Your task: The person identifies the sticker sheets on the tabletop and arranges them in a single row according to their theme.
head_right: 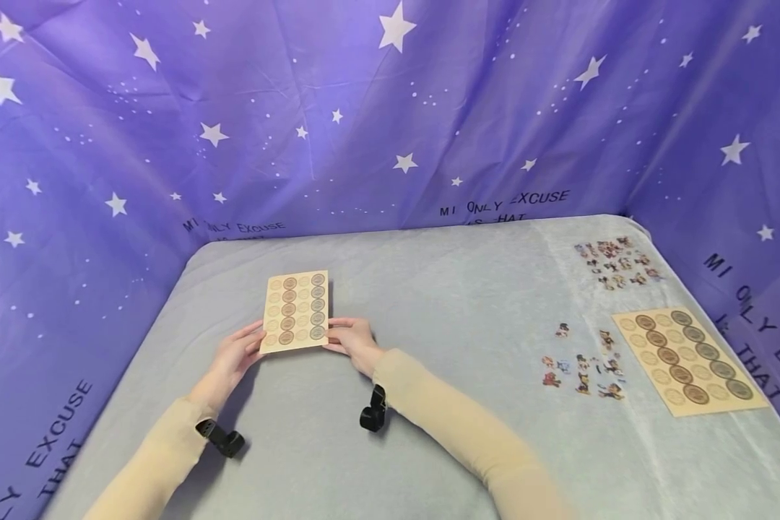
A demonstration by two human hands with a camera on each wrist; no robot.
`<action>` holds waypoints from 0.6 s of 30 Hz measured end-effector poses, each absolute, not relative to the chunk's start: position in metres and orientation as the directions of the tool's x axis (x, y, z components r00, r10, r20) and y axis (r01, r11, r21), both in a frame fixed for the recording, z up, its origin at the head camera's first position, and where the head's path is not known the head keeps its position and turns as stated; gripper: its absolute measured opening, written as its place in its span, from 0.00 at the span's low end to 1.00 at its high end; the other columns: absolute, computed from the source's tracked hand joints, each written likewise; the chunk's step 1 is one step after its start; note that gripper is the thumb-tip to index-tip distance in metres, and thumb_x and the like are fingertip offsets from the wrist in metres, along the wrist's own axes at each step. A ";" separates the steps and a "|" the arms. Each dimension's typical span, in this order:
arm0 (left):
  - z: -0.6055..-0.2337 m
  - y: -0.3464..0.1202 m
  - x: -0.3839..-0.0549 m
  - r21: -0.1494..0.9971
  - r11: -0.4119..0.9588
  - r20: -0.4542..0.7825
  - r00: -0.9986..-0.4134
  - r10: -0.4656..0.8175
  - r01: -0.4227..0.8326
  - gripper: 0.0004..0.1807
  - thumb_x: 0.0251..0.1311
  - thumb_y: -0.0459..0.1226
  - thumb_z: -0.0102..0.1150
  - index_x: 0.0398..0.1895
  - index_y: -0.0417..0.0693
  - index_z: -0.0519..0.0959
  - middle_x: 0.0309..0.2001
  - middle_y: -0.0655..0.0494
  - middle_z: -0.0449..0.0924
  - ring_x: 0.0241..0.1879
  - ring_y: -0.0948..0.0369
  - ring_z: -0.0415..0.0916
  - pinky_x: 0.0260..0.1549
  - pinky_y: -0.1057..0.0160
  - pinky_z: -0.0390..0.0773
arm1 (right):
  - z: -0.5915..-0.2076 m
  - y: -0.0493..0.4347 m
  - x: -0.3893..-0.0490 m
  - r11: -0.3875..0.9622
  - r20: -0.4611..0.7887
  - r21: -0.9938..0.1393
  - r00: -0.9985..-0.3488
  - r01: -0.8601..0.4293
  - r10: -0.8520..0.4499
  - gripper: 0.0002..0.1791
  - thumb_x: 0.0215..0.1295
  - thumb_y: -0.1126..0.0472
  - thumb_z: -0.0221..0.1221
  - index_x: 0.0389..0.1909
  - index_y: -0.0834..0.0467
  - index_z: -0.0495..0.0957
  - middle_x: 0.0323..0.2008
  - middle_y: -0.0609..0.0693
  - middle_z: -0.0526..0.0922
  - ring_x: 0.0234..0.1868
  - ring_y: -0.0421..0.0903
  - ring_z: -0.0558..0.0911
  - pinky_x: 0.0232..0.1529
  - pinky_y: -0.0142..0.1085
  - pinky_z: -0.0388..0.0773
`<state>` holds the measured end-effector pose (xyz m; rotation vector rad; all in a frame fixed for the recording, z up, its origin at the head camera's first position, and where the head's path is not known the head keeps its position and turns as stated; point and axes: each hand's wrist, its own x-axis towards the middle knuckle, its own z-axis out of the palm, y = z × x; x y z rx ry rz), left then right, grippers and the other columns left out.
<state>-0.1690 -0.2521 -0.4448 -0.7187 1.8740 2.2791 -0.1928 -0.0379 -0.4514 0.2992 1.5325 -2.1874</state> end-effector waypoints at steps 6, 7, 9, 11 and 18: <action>-0.444 -0.268 -0.167 0.893 -0.240 -0.431 -0.877 -0.213 -0.381 0.26 0.58 0.28 0.49 0.61 0.36 0.60 0.20 0.63 0.79 0.22 0.70 0.75 0.22 0.74 0.75 | -0.454 -0.056 -0.191 -0.284 -0.419 -0.839 -0.883 0.465 -0.210 0.19 0.52 0.78 0.55 0.47 0.71 0.72 0.42 0.67 0.77 0.29 0.46 0.81 0.37 0.36 0.79; -0.444 -0.271 -0.167 0.892 -0.241 -0.434 -0.875 -0.215 -0.383 0.24 0.58 0.28 0.49 0.59 0.37 0.62 0.20 0.63 0.79 0.22 0.70 0.75 0.22 0.75 0.75 | -0.454 -0.059 -0.191 -0.287 -0.419 -0.838 -0.884 0.464 -0.205 0.18 0.51 0.78 0.55 0.47 0.71 0.73 0.41 0.66 0.78 0.29 0.45 0.81 0.36 0.36 0.79; -0.443 -0.276 -0.168 0.890 -0.242 -0.438 -0.871 -0.221 -0.386 0.20 0.58 0.28 0.49 0.55 0.42 0.66 0.20 0.63 0.79 0.22 0.70 0.75 0.23 0.74 0.75 | -0.455 -0.065 -0.191 -0.290 -0.416 -0.840 -0.887 0.459 -0.198 0.18 0.51 0.78 0.54 0.46 0.71 0.73 0.40 0.66 0.78 0.28 0.45 0.80 0.36 0.36 0.79; -0.443 -0.282 -0.168 0.890 -0.233 -0.441 -0.867 -0.230 -0.391 0.15 0.58 0.28 0.49 0.49 0.46 0.69 0.21 0.64 0.78 0.23 0.71 0.75 0.23 0.75 0.75 | -0.455 -0.072 -0.191 -0.292 -0.416 -0.840 -0.888 0.457 -0.195 0.18 0.51 0.78 0.54 0.46 0.71 0.73 0.40 0.65 0.78 0.28 0.45 0.80 0.36 0.36 0.79; -0.443 -0.297 -0.171 0.892 -0.166 -0.452 -0.852 -0.266 -0.421 0.22 0.58 0.30 0.50 0.57 0.43 0.66 0.20 0.67 0.78 0.22 0.73 0.74 0.23 0.76 0.74 | -0.458 -0.090 -0.190 -0.308 -0.409 -0.840 -0.894 0.447 -0.181 0.17 0.50 0.80 0.53 0.44 0.73 0.74 0.38 0.66 0.79 0.29 0.46 0.80 0.35 0.36 0.79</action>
